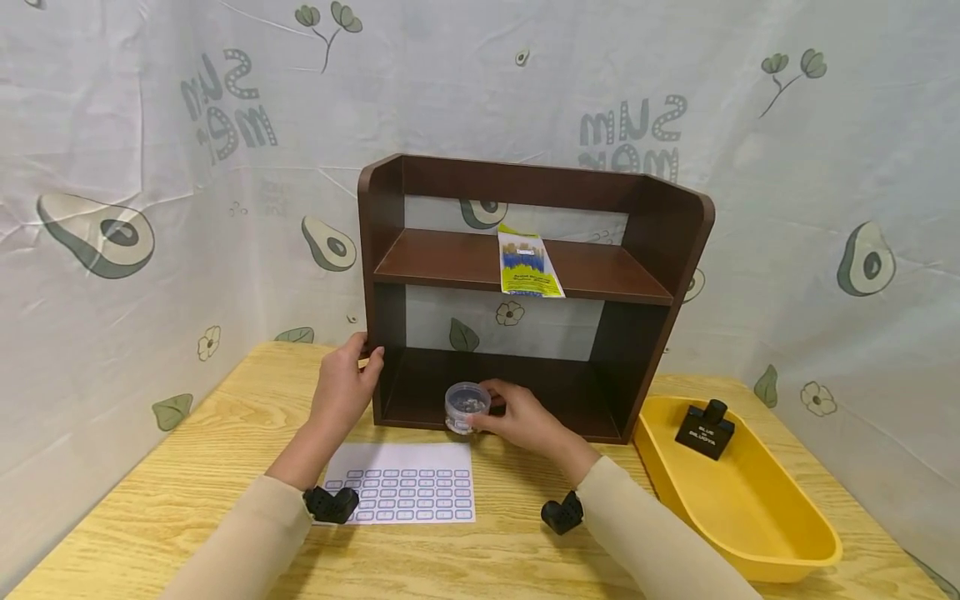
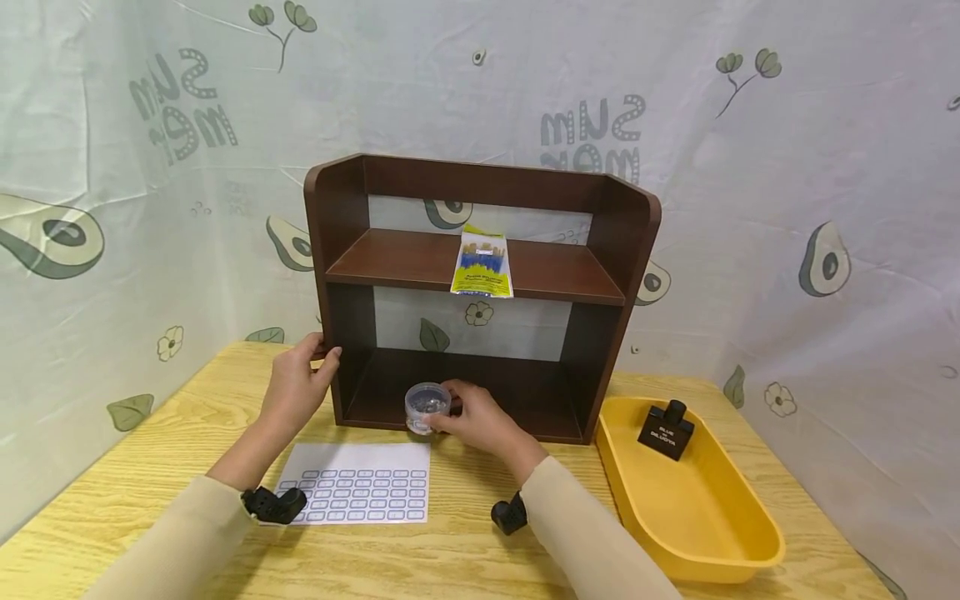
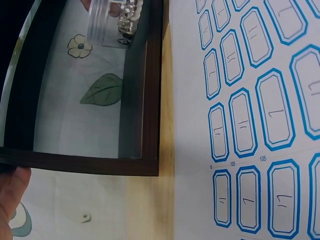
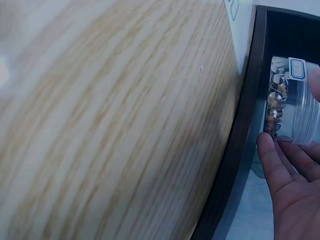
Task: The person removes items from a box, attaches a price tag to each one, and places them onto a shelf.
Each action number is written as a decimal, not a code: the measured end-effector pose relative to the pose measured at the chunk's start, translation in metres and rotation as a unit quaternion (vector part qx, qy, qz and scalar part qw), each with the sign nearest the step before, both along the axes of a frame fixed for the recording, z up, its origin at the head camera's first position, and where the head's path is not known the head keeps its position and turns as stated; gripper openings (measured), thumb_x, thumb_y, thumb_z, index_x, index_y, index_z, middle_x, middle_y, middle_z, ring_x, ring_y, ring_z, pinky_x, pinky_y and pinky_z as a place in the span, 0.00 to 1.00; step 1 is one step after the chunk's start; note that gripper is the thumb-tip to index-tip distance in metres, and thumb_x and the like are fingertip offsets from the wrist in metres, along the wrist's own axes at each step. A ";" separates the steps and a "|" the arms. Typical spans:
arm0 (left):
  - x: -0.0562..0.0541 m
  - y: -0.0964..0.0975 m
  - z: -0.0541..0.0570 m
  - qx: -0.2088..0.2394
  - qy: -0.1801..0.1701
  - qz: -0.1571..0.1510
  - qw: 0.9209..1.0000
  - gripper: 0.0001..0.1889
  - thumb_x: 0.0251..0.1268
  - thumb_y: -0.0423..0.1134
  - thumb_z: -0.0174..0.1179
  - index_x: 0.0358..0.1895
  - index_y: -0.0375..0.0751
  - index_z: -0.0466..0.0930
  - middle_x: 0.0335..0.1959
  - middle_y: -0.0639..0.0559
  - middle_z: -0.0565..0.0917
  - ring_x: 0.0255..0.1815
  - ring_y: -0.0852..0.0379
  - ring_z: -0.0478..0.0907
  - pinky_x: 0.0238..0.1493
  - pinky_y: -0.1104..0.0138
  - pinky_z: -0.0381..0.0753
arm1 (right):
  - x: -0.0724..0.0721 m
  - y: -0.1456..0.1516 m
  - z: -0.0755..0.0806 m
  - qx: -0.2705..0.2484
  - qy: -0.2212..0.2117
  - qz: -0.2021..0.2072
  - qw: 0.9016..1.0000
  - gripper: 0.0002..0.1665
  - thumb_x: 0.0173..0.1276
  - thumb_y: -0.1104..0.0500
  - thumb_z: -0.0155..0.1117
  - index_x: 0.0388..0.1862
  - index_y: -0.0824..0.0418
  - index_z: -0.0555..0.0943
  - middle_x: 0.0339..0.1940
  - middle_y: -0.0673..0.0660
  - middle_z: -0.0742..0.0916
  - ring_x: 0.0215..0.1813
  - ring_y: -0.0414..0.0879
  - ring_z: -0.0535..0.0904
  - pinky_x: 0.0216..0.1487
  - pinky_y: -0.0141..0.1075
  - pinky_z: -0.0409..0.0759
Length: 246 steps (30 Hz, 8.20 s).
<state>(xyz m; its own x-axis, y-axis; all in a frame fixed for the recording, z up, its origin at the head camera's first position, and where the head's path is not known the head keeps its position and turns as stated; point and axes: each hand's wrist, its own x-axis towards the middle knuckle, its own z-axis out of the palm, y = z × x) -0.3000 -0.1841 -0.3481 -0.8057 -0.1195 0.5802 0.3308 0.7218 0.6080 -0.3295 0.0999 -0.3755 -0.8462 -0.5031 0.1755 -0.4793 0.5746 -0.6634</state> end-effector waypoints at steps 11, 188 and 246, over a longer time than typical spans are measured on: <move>0.002 0.001 0.000 0.001 -0.006 0.003 1.000 0.16 0.80 0.37 0.55 0.59 0.27 0.77 0.53 0.30 0.88 0.57 0.33 0.87 0.51 0.46 0.89 | -0.010 -0.010 -0.005 -0.008 -0.008 -0.026 1.000 0.33 0.71 0.51 0.73 0.69 0.65 0.77 0.62 0.61 0.86 0.64 0.57 0.84 0.66 0.51 0.83; 0.001 0.002 -0.001 -0.005 -0.022 0.016 1.000 0.16 0.81 0.39 0.54 0.59 0.28 0.77 0.54 0.30 0.88 0.57 0.34 0.87 0.53 0.45 0.89 | 0.032 0.298 0.063 0.191 0.061 -0.188 0.962 0.40 0.77 0.57 0.66 0.67 0.91 0.64 0.63 0.89 0.75 0.60 0.81 0.78 0.56 0.66 0.83; 0.000 0.005 -0.001 -0.010 -0.009 0.025 1.000 0.17 0.80 0.38 0.55 0.59 0.27 0.77 0.53 0.29 0.87 0.57 0.33 0.87 0.52 0.47 0.88 | 0.084 0.122 0.055 0.119 0.066 0.017 0.991 0.23 0.73 0.52 0.70 0.59 0.66 0.82 0.48 0.58 0.90 0.45 0.48 0.86 0.44 0.38 0.88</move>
